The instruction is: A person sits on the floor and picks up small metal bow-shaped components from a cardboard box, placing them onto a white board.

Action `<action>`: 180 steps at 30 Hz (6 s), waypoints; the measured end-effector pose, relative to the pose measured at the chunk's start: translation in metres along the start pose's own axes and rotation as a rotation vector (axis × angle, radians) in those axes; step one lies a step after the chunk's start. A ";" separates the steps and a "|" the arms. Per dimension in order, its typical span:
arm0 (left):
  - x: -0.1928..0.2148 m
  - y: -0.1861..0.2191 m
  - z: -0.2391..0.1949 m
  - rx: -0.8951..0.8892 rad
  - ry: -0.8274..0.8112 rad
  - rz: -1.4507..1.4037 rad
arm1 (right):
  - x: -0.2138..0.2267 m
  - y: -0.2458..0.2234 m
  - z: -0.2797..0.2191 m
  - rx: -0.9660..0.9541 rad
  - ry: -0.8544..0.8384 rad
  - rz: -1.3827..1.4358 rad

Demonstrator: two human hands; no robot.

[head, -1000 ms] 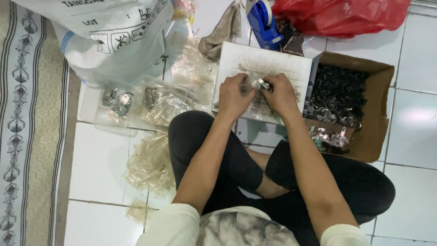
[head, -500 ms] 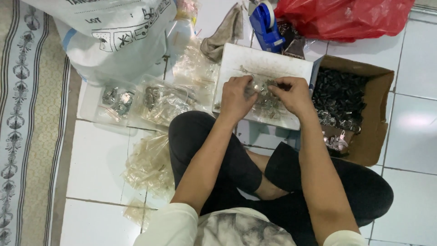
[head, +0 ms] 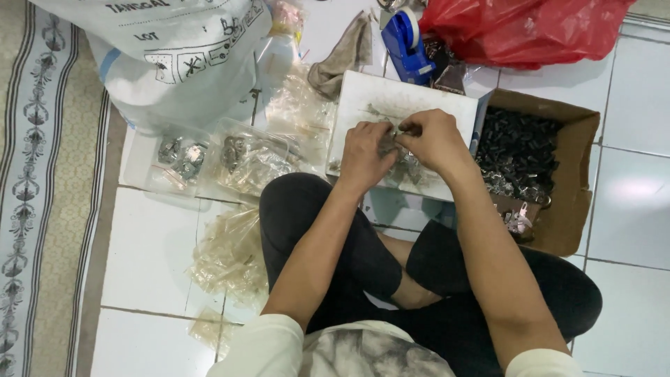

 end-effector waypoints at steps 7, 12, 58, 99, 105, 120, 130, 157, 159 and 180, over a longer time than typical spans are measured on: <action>0.022 -0.013 0.001 0.092 0.172 -0.161 | 0.013 0.032 0.008 0.141 0.192 0.386; 0.058 -0.025 -0.006 0.184 0.412 -0.120 | -0.034 0.042 0.023 0.262 0.233 -0.008; 0.002 -0.006 0.003 0.023 0.020 0.002 | 0.005 0.029 0.003 0.030 -0.040 0.370; -0.002 -0.010 -0.002 0.018 0.121 -0.026 | -0.064 0.136 0.040 -0.029 0.291 0.151; 0.001 -0.004 0.000 0.051 0.061 -0.037 | -0.072 0.144 0.046 -0.026 0.228 0.119; -0.004 -0.002 0.001 0.075 -0.029 -0.050 | 0.010 0.056 -0.007 0.081 0.092 0.495; -0.014 -0.001 -0.003 0.025 -0.071 0.030 | -0.025 0.027 0.023 0.014 -0.010 -0.170; 0.023 -0.016 -0.005 0.098 0.283 0.012 | -0.061 0.122 0.011 -0.295 0.365 0.159; 0.015 -0.018 -0.003 0.087 0.232 0.011 | -0.065 0.117 0.012 -0.278 0.306 0.165; 0.001 -0.010 -0.001 0.053 0.075 -0.009 | -0.008 0.001 -0.008 0.216 0.238 0.069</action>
Point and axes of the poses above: each hand's wrist, its own z-axis towards the middle knuckle, its own x-axis out of the back of the hand, y = z × x, the point moved 10 cm from there along z, towards the middle knuckle, and after that the axes turned 8 degrees about -x, right-handed, at the moved point
